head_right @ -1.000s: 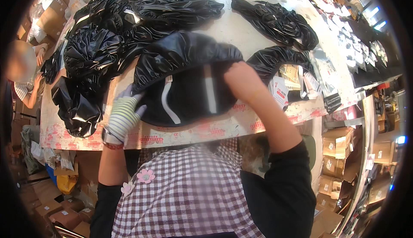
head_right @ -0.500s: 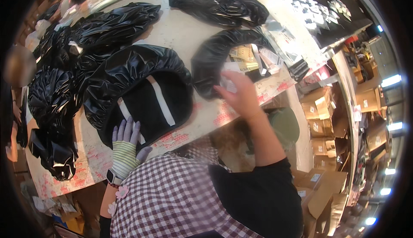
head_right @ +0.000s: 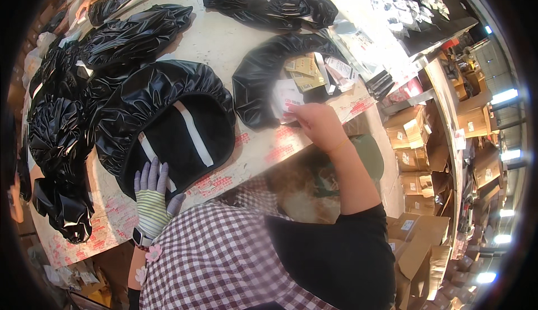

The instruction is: The person places small items into black plastic mailer bags, seals them, and affixes shipping labels. The process is repeated for multiple items at a packing station.

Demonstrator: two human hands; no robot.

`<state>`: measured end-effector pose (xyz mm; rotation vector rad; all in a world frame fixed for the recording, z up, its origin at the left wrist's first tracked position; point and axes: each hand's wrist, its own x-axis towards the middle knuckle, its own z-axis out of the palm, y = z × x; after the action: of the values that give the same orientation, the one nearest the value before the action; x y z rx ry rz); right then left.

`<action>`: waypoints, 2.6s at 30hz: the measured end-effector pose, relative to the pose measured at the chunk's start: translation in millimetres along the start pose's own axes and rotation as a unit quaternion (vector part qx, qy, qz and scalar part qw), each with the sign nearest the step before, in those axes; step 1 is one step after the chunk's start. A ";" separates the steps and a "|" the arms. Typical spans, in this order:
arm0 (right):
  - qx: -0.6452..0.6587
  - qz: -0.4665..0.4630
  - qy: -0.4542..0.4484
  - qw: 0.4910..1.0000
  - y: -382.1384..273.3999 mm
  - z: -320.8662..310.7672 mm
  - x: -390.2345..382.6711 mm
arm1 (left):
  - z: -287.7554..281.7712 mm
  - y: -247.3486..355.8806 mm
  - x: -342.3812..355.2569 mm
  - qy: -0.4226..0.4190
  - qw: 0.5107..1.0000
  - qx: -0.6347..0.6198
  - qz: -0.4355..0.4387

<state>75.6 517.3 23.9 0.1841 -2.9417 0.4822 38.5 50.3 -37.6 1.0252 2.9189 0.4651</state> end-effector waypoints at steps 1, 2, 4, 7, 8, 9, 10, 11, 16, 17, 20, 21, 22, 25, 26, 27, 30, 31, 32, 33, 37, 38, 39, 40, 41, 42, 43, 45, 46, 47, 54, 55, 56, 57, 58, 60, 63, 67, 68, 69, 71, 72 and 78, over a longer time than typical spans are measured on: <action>-0.026 -0.019 0.035 0.999 1.5 5.7 -1.9 | 1.4 -0.2 -0.5 0.005 1.000 0.001 0.001; -0.052 -0.038 0.070 0.995 2.5 9.5 -2.8 | 1.3 -0.6 -0.5 0.004 1.000 0.003 0.002; -0.078 -0.069 0.140 0.985 2.1 14.3 -1.9 | 0.5 -0.7 -1.0 0.001 1.000 0.005 0.003; -0.008 -0.054 0.120 0.991 2.1 22.1 1.3 | 0.9 0.5 1.4 0.002 1.000 0.005 -0.001; 0.033 -0.039 0.093 0.994 0.3 22.4 3.5 | 1.2 -0.4 0.5 -0.005 1.000 0.003 -0.003; 0.069 -0.010 0.046 0.997 -2.1 13.5 0.1 | 1.7 -1.9 -1.2 -0.011 1.000 0.002 -0.004; 0.075 -0.010 0.029 0.997 -1.6 8.9 -0.9 | 2.4 -2.2 -2.8 -0.019 1.000 -0.001 -0.005; 0.082 -0.010 0.012 0.997 1.0 5.4 -1.7 | 1.9 -1.2 -2.3 -0.011 1.000 -0.002 -0.007; 0.173 0.076 -0.092 0.978 10.0 -10.8 6.3 | 0.3 1.0 0.3 -0.003 1.000 0.002 -0.012; 0.174 0.112 -0.103 0.973 5.5 -15.3 9.7 | 0.8 0.6 0.5 -0.002 1.000 0.003 -0.009; 0.220 0.087 -0.077 0.969 8.4 -16.0 11.9 | 1.9 -0.6 0.2 0.000 1.000 0.005 -0.004; 0.209 0.081 -0.081 0.971 9.6 -15.8 12.6 | 1.3 -0.7 0.6 0.001 1.000 0.007 -0.004; 0.198 0.075 -0.086 0.974 10.8 -16.9 14.1 | 1.1 -0.3 1.0 0.002 1.000 0.006 -0.004; 0.041 -0.006 -0.049 0.998 5.4 -7.2 10.9 | -0.1 0.7 1.1 0.002 1.000 0.003 -0.007; -0.032 -0.043 -0.027 0.998 1.9 0.0 8.2 | 0.1 0.3 1.4 0.003 1.000 0.004 -0.004; -0.032 -0.074 0.019 0.997 -0.7 6.0 6.7 | 0.6 -0.2 1.8 0.005 1.000 0.006 -0.002; -0.007 -0.083 0.083 0.993 -6.6 10.0 5.3 | 1.2 0.2 0.6 0.007 1.000 0.009 -0.003; -0.015 -0.081 0.091 0.992 -6.1 11.9 2.9 | 1.0 0.3 0.7 0.006 1.000 0.009 -0.003; -0.023 -0.079 0.100 0.992 -4.4 15.0 -0.1 | 1.1 0.1 0.8 0.007 1.000 0.008 -0.003; -0.032 -0.077 0.108 0.991 -3.4 16.6 -1.9 | 1.3 -0.3 1.1 0.007 1.000 0.008 -0.003; 0.001 -0.068 0.092 0.993 -6.8 14.9 -2.1 | 2.3 0.0 0.6 0.006 1.000 0.010 -0.004; 0.024 -0.068 0.077 0.994 -7.9 11.1 -0.2 | 2.3 0.0 0.9 0.005 1.000 0.009 -0.005; 0.048 -0.068 0.063 0.995 -7.6 9.0 1.3 | 2.3 0.0 1.4 0.004 1.000 0.008 -0.006; 0.082 -0.027 0.044 0.995 -4.7 8.5 0.5 | 2.6 0.4 1.5 0.003 1.000 0.007 -0.007; 0.115 0.015 0.025 0.993 -0.7 8.1 -0.9 | 2.4 0.5 1.3 0.004 1.000 0.008 -0.008; 0.149 0.057 0.007 0.987 2.9 7.5 -0.9 | 1.7 0.6 1.0 0.004 1.000 0.009 -0.010; 0.172 0.074 -0.028 0.982 3.4 1.2 3.4 | 1.6 0.6 1.2 0.005 1.000 0.009 -0.010; 0.187 0.066 -0.031 0.980 9.3 0.1 6.1 | 1.9 0.9 1.6 0.002 1.000 0.007 -0.011; 0.194 0.061 -0.032 0.979 10.7 -0.4 7.4 | 1.7 0.5 1.6 0.002 1.000 0.007 -0.011; 0.188 0.065 -0.047 0.979 10.4 -3.2 8.8 | 1.7 0.1 1.3 -0.001 1.000 0.004 -0.010; 0.128 0.093 -0.052 0.986 -11.1 -6.5 13.0 | 1.1 0.8 0.9 0.000 1.000 0.001 -0.006; 0.096 0.097 -0.043 0.990 -15.4 -6.1 13.7 | 0.7 0.7 1.1 0.007 1.000 0.003 -0.002; 0.037 0.035 0.017 0.999 -13.9 -8.9 16.5 | 0.5 0.5 0.8 0.006 1.000 0.003 -0.003; -0.022 -0.029 0.077 0.996 -9.5 -13.3 20.3 | 0.6 0.3 0.2 0.005 1.000 0.002 -0.003; -0.080 -0.091 0.135 0.983 -3.5 -17.9 24.4 | 0.2 0.1 -0.6 0.003 1.000 0.001 -0.005; -0.217 -0.069 0.286 0.931 22.8 -24.9 40.2 | -0.7 1.1 -2.4 0.008 1.000 -0.004 -0.009; -0.314 -0.055 0.183 0.930 82.2 -5.7 65.8 | -2.9 1.6 1.7 0.002 1.000 -0.008 -0.003; -0.256 -0.061 0.101 0.959 115.8 39.1 73.1 | -3.0 0.3 1.2 -0.006 1.000 -0.017 -0.004; -0.271 -0.082 0.099 0.954 120.7 40.9 75.0 | -1.8 -0.1 -0.2 -0.006 1.000 -0.018 -0.005; -0.262 -0.080 0.116 0.955 125.7 41.9 76.2 | -1.8 -0.8 0.1 0.000 1.000 -0.021 -0.001; -0.239 -0.077 0.148 0.957 119.9 42.8 78.5 | -2.4 -0.4 -2.1 0.004 1.000 -0.023 0.000; -0.211 -0.078 0.160 0.961 119.9 43.1 80.4 | -2.6 -0.2 -3.0 0.006 1.000 -0.025 0.001; -0.060 -0.010 0.060 0.996 122.2 18.6 77.8 | -40.6 3.8 2.8 -0.029 0.998 -0.032 0.037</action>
<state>-20.9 618.8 -17.7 0.1642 -2.8379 0.3026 34.2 43.7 2.5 1.1219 2.8045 0.5195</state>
